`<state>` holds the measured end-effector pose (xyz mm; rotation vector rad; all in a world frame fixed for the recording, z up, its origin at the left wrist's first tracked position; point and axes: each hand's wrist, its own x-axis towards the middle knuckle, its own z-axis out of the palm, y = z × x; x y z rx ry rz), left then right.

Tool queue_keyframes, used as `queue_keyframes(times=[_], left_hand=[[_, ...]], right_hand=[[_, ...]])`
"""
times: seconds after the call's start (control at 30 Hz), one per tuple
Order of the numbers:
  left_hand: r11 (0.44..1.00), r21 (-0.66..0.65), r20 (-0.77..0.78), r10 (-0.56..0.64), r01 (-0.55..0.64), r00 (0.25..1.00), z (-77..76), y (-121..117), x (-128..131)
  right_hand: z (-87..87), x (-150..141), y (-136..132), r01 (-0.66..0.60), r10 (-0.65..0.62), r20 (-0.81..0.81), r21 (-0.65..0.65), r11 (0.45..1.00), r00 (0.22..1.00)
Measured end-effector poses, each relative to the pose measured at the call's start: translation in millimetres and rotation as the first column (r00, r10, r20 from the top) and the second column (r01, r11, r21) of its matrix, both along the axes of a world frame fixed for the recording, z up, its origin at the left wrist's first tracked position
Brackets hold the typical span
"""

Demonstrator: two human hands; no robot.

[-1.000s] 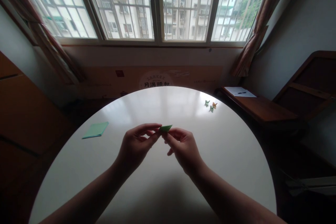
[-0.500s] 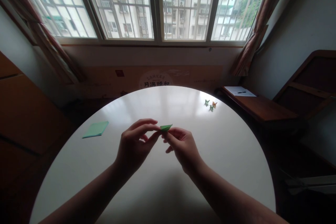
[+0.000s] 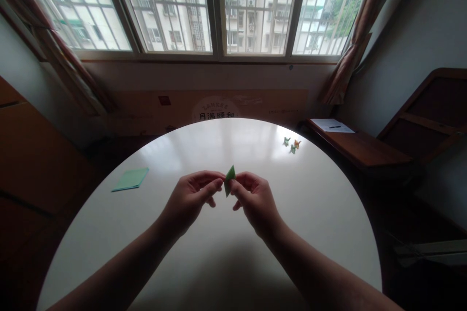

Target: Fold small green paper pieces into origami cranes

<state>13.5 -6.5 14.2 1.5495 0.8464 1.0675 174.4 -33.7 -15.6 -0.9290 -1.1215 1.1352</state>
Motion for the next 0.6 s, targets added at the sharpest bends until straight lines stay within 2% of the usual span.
queue_keyframes(times=[0.17,0.37,0.6], left_hand=[[0.996,-0.078,0.083,-0.043,0.050,0.996,-0.3,2.1,0.7],[0.982,-0.169,0.132,-0.059,0.081,0.990,1.9,1.9,0.4],[0.944,-0.308,0.035,-0.113,0.118,0.993,8.2,7.5,-7.7]], right_hand=[[-0.9,-0.3,0.4,-0.026,0.026,-0.027,-0.010,1.000,0.999],[0.1,-0.6,-2.3,-0.033,0.030,0.065,0.044,0.998,0.997],[5.7,2.2,-3.5,-0.041,0.029,0.195,0.057,0.998,0.980]])
